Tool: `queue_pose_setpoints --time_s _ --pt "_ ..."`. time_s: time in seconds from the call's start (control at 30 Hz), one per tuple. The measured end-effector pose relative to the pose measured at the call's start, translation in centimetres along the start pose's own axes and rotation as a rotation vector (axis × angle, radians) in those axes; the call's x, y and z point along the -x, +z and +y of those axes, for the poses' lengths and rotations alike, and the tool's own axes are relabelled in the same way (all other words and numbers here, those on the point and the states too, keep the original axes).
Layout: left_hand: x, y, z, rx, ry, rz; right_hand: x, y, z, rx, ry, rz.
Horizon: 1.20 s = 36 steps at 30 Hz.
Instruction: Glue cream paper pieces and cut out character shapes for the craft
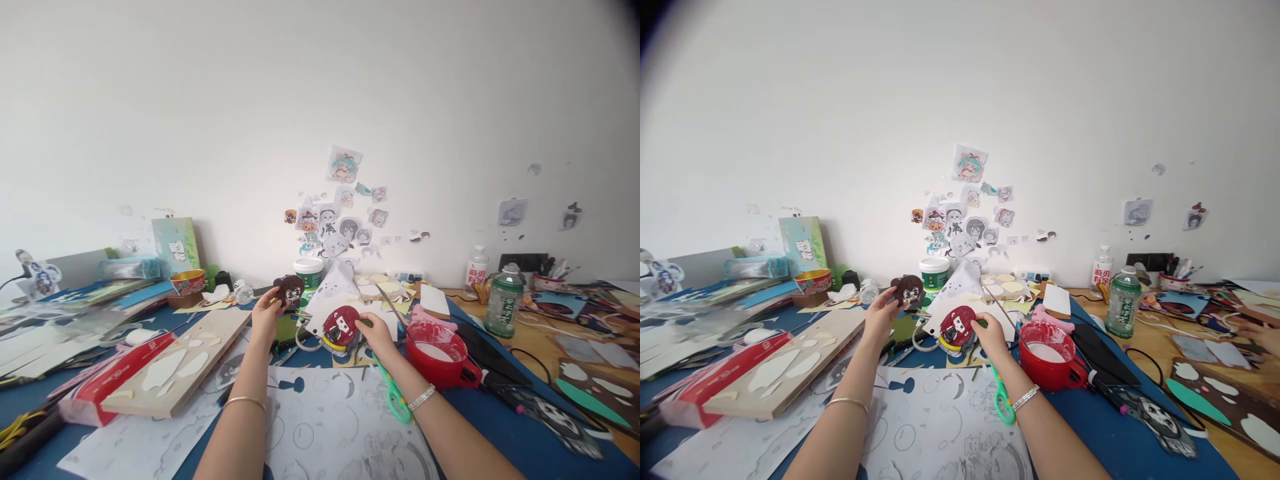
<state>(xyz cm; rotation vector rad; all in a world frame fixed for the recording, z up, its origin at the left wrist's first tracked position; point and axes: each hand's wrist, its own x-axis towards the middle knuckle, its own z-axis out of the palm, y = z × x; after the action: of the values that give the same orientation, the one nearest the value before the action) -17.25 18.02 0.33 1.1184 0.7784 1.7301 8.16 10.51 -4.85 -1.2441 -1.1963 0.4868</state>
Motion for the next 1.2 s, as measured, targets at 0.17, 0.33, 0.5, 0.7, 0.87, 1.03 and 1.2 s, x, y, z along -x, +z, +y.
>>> queue_pose_setpoints --time_s 0.17,0.33,0.5,0.7,0.87,1.03,1.2 --pt "1.6 1.8 0.9 -0.025 -0.02 -0.213 -0.1 0.1 0.3 -0.012 -0.002 0.008" --pt "3.6 3.5 1.4 -0.178 -0.135 -0.494 -0.2 0.1 0.5 -0.016 0.015 0.017" --pt "4.3 4.1 -0.4 -0.415 -0.217 -0.705 -0.2 0.1 0.2 -0.009 0.025 0.013" --pt "4.2 4.5 -1.7 -0.696 -0.092 -0.738 0.0 0.0 -0.4 -0.007 0.004 0.001" --pt "4.7 5.2 -0.9 -0.837 0.028 -0.718 -0.1 -0.1 -0.6 -0.004 -0.004 -0.002" --pt "4.6 5.3 -0.6 -0.787 0.058 -0.769 -0.2 -0.1 -0.5 -0.011 -0.007 -0.01" --pt "4.1 4.7 -1.3 -0.633 -0.021 -0.764 -0.3 -0.1 -0.3 -0.011 -0.013 -0.008"
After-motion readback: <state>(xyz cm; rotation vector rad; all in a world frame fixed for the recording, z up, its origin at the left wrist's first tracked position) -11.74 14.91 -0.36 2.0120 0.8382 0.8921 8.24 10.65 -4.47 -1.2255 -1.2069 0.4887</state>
